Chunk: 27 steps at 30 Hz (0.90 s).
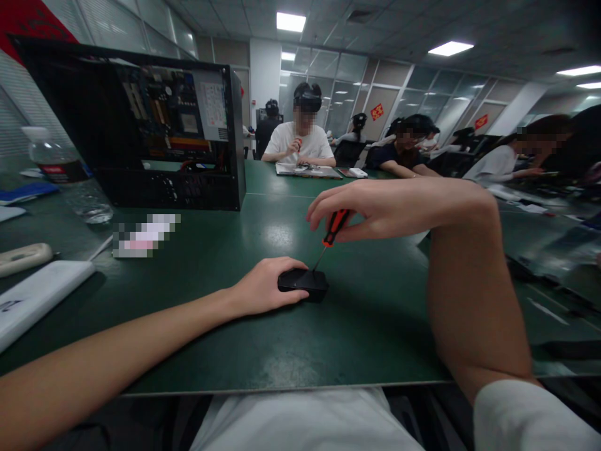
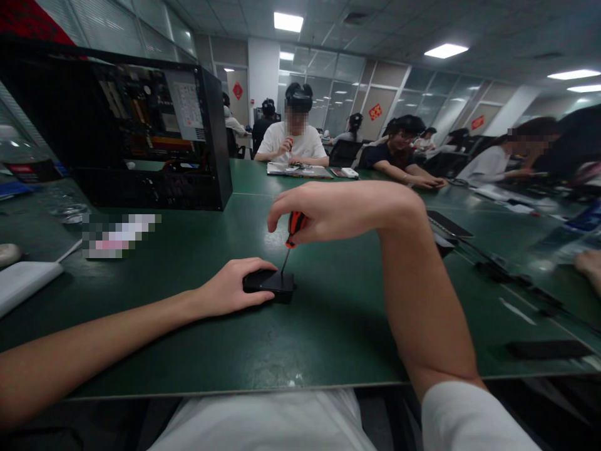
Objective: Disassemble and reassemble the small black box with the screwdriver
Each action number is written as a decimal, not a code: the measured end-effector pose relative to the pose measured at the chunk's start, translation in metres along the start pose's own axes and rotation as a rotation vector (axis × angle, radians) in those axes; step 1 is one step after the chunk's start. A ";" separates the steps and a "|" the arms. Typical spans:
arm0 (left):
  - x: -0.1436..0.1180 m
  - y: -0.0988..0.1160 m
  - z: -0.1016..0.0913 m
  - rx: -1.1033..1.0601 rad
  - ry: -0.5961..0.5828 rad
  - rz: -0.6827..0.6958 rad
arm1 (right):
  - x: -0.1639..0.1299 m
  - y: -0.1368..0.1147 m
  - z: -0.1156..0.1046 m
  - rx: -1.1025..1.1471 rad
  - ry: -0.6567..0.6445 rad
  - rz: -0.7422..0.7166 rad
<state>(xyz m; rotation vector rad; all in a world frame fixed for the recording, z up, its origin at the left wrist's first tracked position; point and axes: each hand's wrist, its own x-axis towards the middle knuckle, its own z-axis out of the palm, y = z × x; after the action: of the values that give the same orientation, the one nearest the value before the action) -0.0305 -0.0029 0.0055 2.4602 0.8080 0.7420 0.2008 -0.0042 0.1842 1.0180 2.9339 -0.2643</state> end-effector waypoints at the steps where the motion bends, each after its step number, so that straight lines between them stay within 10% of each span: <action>1: 0.000 0.000 0.000 0.000 0.000 0.000 | 0.001 0.000 0.000 0.011 -0.005 0.030; 27: 0.002 -0.001 -0.002 0.003 0.009 -0.080 | 0.000 -0.026 0.000 0.033 0.001 -0.017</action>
<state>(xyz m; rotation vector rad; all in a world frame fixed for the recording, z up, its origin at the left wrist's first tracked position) -0.0309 -0.0003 0.0068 2.4131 0.9057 0.7241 0.1845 -0.0245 0.1884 0.9983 2.9501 -0.3129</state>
